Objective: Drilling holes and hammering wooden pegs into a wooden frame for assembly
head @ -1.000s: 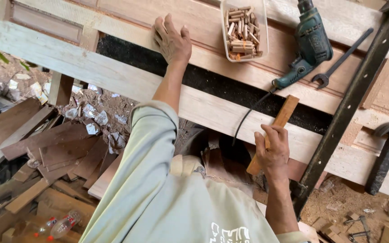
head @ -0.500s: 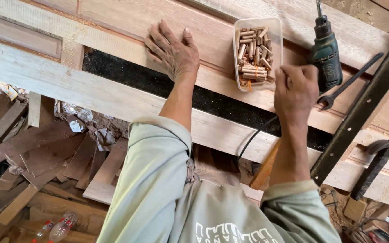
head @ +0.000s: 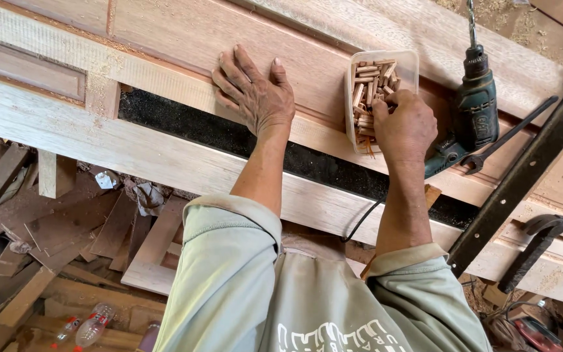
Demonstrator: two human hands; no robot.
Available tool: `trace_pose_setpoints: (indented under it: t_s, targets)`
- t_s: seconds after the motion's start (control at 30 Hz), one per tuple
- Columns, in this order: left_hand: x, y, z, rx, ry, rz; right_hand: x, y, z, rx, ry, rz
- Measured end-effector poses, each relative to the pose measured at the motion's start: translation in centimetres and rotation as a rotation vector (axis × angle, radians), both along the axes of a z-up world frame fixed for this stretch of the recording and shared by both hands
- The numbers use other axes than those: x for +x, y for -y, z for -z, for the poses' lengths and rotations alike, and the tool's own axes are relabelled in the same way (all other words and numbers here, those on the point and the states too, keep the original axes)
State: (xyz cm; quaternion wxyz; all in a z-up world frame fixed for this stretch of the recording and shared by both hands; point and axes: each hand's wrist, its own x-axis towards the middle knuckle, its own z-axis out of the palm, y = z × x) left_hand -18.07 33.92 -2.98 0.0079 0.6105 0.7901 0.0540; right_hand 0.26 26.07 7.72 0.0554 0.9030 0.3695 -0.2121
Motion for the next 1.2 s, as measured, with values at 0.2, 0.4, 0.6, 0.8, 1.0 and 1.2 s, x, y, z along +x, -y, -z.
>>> trace_pose_setpoints:
  t_s: [0.2, 0.4, 0.6, 0.8, 1.0, 1.2]
  targets:
    - [0.0, 0.0, -0.1, 0.033, 0.014, 0.011, 0.4, 2.1, 0.5, 0.23, -0.11, -0.162]
    - [0.0, 0.0, 0.1, -0.04, 0.011, -0.005, 0.4, 2.2, 1.5, 0.393, -0.055, -0.213]
    - [-0.1, 0.0, -0.6, -0.037, 0.024, 0.011, 0.3, -0.3, 3.3, 0.252, 0.14, -0.073]
    - [0.0, 0.0, -0.6, -0.02, 0.023, 0.02, -0.8, -1.1, 4.2, 0.324, 0.192, -0.062]
    - [0.1, 0.0, -0.3, -0.014, 0.002, 0.006, -0.7, -1.7, 3.3, 0.275, 0.08, 0.039]
    - [0.1, 0.0, -0.5, -0.002, 0.003, 0.012, -0.7, -0.6, 5.5, 0.395, 0.142, -0.047]
